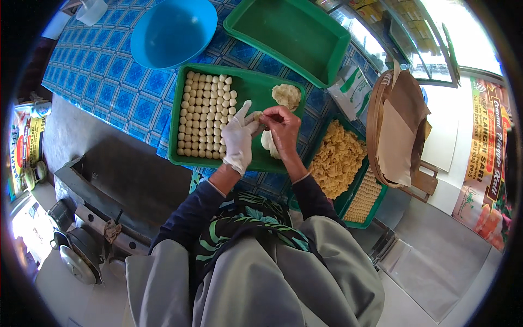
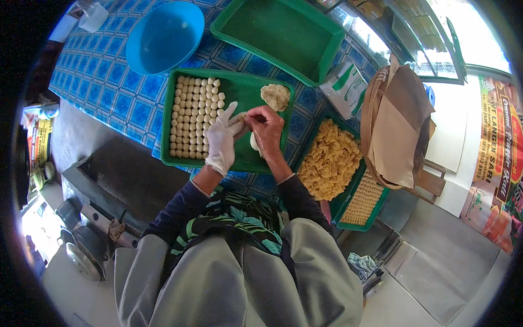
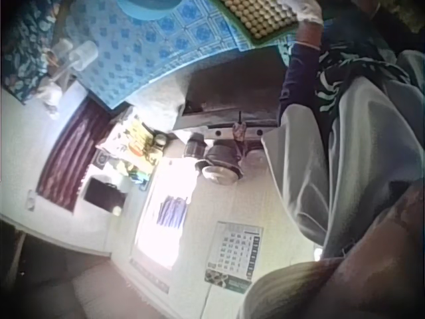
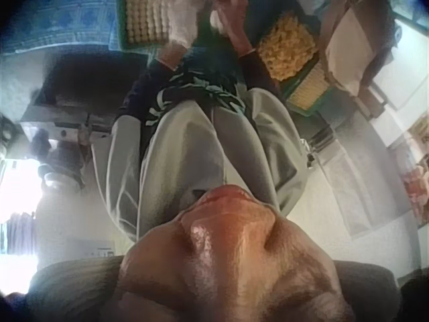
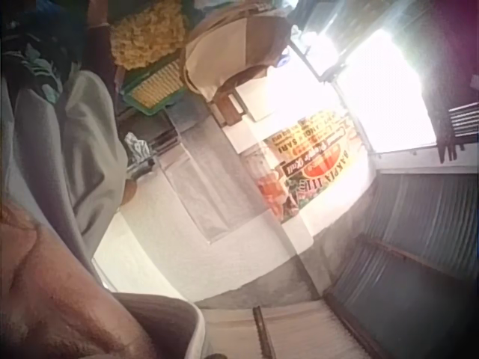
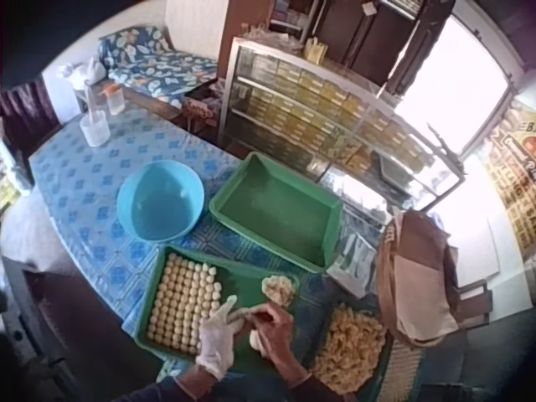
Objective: The person prepares bakpia by flattening small portions of dough, placing a filling inside, and folding the dough over to seal the filling before setting them into a tray.
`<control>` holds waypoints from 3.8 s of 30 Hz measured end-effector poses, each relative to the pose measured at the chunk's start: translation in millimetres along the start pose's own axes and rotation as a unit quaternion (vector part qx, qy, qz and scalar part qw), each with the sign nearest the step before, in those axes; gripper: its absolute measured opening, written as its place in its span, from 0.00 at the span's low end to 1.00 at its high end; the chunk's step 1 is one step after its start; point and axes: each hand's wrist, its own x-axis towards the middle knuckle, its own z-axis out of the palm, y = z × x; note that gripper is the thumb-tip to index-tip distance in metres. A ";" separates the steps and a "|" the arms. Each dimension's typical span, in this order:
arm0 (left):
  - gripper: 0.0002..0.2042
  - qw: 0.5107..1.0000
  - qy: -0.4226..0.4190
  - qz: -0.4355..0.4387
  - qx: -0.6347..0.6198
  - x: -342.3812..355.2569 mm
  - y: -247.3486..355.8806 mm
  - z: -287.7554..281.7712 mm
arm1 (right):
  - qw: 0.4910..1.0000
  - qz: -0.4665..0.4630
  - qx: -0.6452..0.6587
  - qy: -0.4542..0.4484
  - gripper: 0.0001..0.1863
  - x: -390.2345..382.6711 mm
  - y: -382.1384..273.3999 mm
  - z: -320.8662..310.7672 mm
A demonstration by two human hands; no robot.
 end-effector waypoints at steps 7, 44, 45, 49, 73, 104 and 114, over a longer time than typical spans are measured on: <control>0.28 0.987 -0.008 0.095 0.129 -14.9 -5.0 -0.5 | 0.997 0.026 0.071 -0.003 0.07 -2.3 -13.6 0.7; 0.24 0.982 0.044 0.172 0.059 -4.9 55.6 -65.4 | 0.967 -0.105 -0.232 0.032 0.12 78.1 30.3 83.4; 0.24 0.984 0.053 0.164 0.054 -5.5 56.5 -68.4 | 0.937 -0.151 -0.312 0.033 0.12 79.1 32.8 86.4; 0.23 0.986 0.074 0.145 0.030 -3.1 56.7 -75.1 | 0.933 -0.173 -0.302 0.094 0.13 77.7 35.0 99.2; 0.15 0.922 -0.076 -0.368 -0.092 4.3 -77.0 -4.6 | 0.919 -0.082 -0.363 -0.130 0.08 -6.6 12.5 -76.8; 0.09 0.992 -0.033 -0.114 -0.042 17.4 21.6 -27.7 | 0.886 -0.258 -0.385 0.028 0.08 66.6 22.3 -27.9; 0.12 0.992 -0.045 -0.073 -0.088 24.3 32.6 -23.3 | 0.904 -0.210 -0.371 -0.008 0.07 76.3 21.1 -25.3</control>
